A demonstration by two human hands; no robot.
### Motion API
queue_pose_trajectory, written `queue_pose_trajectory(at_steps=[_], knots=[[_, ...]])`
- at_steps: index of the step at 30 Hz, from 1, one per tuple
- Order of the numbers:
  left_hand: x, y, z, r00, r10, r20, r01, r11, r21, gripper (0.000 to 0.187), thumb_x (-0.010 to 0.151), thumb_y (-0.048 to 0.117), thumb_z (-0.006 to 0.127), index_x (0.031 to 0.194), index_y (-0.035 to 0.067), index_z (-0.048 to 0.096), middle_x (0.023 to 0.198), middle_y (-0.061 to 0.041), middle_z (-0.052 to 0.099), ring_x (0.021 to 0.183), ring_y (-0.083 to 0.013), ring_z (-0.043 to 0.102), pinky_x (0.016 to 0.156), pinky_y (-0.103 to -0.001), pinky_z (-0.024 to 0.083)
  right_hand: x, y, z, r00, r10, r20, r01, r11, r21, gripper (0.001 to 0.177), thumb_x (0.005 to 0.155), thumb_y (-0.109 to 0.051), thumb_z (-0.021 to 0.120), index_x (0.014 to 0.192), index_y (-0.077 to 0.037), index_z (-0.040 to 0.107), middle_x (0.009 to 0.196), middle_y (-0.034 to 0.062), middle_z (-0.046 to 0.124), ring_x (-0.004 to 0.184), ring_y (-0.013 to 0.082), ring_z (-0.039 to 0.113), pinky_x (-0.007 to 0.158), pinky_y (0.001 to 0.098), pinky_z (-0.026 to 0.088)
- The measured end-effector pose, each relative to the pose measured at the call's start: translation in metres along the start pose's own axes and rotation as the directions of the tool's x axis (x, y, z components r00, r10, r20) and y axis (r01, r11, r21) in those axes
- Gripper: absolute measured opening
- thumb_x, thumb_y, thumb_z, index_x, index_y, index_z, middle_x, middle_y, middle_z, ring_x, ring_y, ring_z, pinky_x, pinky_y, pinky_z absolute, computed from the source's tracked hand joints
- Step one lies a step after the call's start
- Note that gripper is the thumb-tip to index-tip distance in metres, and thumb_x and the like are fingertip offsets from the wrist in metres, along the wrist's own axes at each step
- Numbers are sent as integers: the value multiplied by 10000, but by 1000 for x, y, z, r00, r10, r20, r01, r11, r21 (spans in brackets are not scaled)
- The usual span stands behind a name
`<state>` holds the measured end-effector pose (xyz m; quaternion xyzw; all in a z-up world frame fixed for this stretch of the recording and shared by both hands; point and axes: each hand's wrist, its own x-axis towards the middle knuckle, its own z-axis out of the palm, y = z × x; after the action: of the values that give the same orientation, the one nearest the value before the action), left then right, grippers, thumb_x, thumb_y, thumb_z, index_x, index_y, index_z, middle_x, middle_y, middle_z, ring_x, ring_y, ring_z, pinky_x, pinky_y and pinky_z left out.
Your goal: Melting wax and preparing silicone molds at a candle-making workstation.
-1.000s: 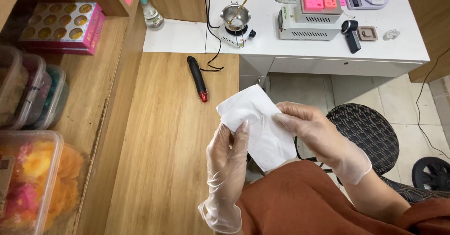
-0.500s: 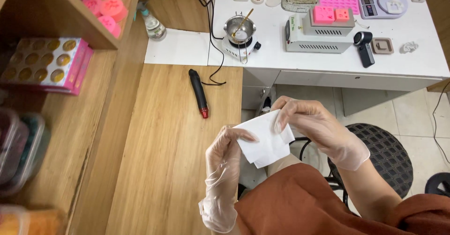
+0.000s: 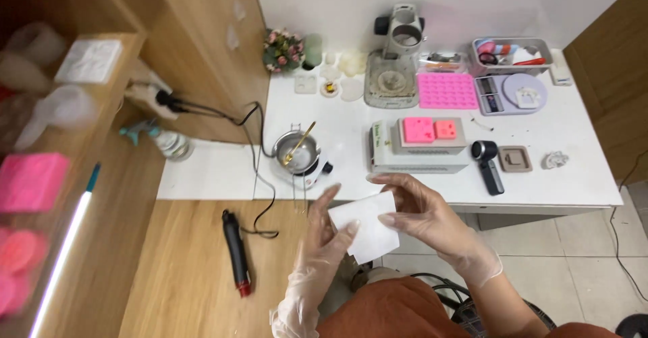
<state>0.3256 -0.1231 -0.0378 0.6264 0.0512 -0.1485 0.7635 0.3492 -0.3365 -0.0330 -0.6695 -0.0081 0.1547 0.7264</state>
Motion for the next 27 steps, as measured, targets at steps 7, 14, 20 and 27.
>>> queue_pose_trajectory(at_steps=[7,14,20,27], knots=[[84,-27,42,962,-193,195,202,979,-29,319,964,79,625,1272,8,662,1045,-28,745,898,-74,671,777,-248,562,22,-3,-66,984,65,-168,-67,998,-9,530,818,-39,763,1336,-63,652,1207,33,712,950,88,627,896,255,549],[148,-32,58,900,-286,330,270,958,93,308,967,104,617,1263,76,698,959,-43,747,736,-113,638,709,-276,545,37,50,-113,937,194,-289,-167,979,119,424,873,-84,712,1294,-79,658,1127,49,742,1008,132,683,886,315,573],[191,-46,47,837,-394,379,395,915,80,201,966,-5,580,935,61,768,861,-76,727,745,-152,638,686,-304,501,44,52,-127,953,-107,-285,108,994,-13,224,991,-104,636,1139,26,743,1166,122,708,1114,203,678,985,380,572],[234,-37,26,833,21,553,-101,988,114,438,806,-214,403,873,70,730,1130,-79,675,1113,-185,653,1067,-293,434,91,0,-101,923,197,-332,-132,969,208,377,930,-279,549,1242,-122,690,1092,72,718,943,166,702,867,327,592]])
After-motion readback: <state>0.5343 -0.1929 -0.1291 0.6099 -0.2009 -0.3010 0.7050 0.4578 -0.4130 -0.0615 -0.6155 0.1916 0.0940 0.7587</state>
